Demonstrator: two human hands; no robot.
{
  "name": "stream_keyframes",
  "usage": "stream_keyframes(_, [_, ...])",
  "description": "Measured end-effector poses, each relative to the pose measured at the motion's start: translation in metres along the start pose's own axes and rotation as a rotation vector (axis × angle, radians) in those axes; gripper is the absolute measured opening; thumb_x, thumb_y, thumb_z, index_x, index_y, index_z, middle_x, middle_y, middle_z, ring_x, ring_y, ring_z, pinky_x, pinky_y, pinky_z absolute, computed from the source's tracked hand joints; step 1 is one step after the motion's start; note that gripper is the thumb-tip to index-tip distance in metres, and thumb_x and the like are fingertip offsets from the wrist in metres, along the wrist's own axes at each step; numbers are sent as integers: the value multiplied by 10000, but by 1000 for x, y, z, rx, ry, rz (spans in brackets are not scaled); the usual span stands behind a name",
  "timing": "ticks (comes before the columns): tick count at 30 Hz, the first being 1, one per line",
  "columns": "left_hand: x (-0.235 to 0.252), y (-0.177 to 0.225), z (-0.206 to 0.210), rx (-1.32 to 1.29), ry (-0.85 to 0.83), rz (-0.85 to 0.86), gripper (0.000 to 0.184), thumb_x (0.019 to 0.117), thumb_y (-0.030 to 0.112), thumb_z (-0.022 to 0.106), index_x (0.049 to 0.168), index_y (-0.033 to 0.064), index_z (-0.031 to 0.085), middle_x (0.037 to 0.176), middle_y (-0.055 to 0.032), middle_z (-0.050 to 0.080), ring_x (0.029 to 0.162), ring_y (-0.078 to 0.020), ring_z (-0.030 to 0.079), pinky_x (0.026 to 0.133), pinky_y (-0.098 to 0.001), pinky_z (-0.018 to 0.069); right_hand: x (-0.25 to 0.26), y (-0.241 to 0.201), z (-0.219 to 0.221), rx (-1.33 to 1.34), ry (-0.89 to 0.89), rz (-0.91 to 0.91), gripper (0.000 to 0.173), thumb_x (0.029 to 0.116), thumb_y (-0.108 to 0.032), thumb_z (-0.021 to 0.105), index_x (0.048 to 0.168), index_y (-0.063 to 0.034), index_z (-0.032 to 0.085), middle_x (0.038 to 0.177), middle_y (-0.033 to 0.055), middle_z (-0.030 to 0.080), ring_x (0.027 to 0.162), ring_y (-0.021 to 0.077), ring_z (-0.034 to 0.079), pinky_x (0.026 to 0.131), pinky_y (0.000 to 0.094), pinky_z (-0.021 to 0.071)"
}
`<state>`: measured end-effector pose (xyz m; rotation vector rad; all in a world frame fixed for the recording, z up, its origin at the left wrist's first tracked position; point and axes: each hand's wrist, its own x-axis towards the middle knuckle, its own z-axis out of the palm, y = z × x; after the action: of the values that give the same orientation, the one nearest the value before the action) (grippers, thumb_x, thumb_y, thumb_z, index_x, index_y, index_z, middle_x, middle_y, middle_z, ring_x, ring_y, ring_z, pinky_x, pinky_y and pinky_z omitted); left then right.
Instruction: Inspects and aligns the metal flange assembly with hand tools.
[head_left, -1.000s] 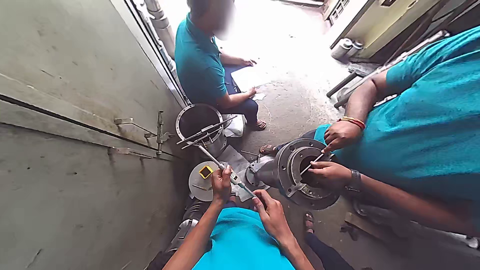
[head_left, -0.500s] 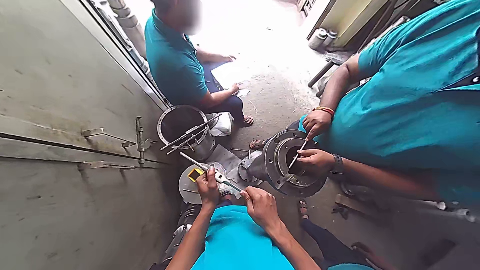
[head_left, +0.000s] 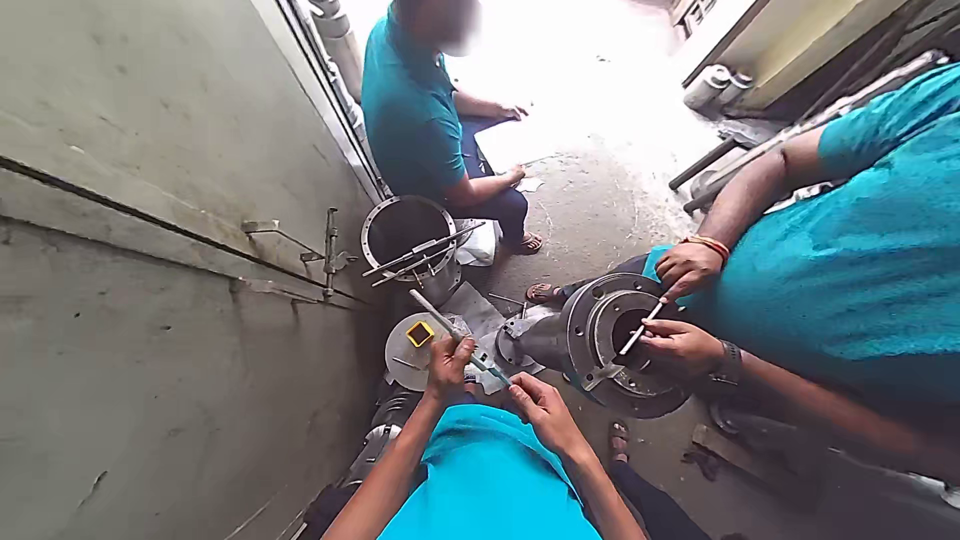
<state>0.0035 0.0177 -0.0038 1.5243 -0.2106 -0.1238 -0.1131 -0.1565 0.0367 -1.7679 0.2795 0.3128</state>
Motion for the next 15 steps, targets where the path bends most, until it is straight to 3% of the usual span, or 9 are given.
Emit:
stream_keyframes(2, [0, -3, 3, 175, -71, 12, 461, 1034, 396, 486, 964, -2, 708, 913, -62, 704, 908, -120, 665, 894, -392, 545, 2, 6, -2, -33, 45, -87, 253, 1053, -196, 497, 1088, -64, 710, 882, -31, 699, 761, 23, 643, 725, 238, 560])
stream_keyframes(4, [-2, -1, 7, 238, -86, -53, 454, 1034, 359, 478, 1069, -23, 720, 1124, -171, 701, 1124, -252, 641, 1040, -504, 478, 4, 14, 3, -64, 110, -143, 247, 1051, -170, 497, 1090, -47, 707, 908, -12, 710, 786, 26, 650, 734, 234, 558])
stream_keyframes(7, [-8, 11, 15, 202, -22, -205, 431, 1028, 348, 523, 1120, -21, 728, 1370, -247, 542, 1318, -300, 513, 1130, -430, 433, 4, 26, 9, -140, 173, -192, 263, 1058, -185, 485, 1114, -54, 705, 957, -11, 724, 855, 14, 670, 792, 228, 570])
stream_keyframes(11, [-19, 14, 19, 209, 79, -428, 427, 1038, 385, 535, 1167, 21, 716, 1382, -221, 501, 1274, -261, 528, 1065, -375, 480, 6, 34, 15, -332, 233, -250, 294, 1061, -228, 477, 1106, -57, 712, 912, 27, 728, 814, 86, 689, 756, 309, 584])
stream_keyframes(15, [-23, 11, 13, -55, 49, -664, 414, 1110, 309, 429, 1330, -1, 594, 1212, -175, 659, 988, -224, 697, 848, -398, 608, 10, 33, 19, -547, 260, -305, 281, 1026, -180, 544, 1148, -19, 739, 1013, 119, 762, 925, 264, 745, 838, 471, 608])
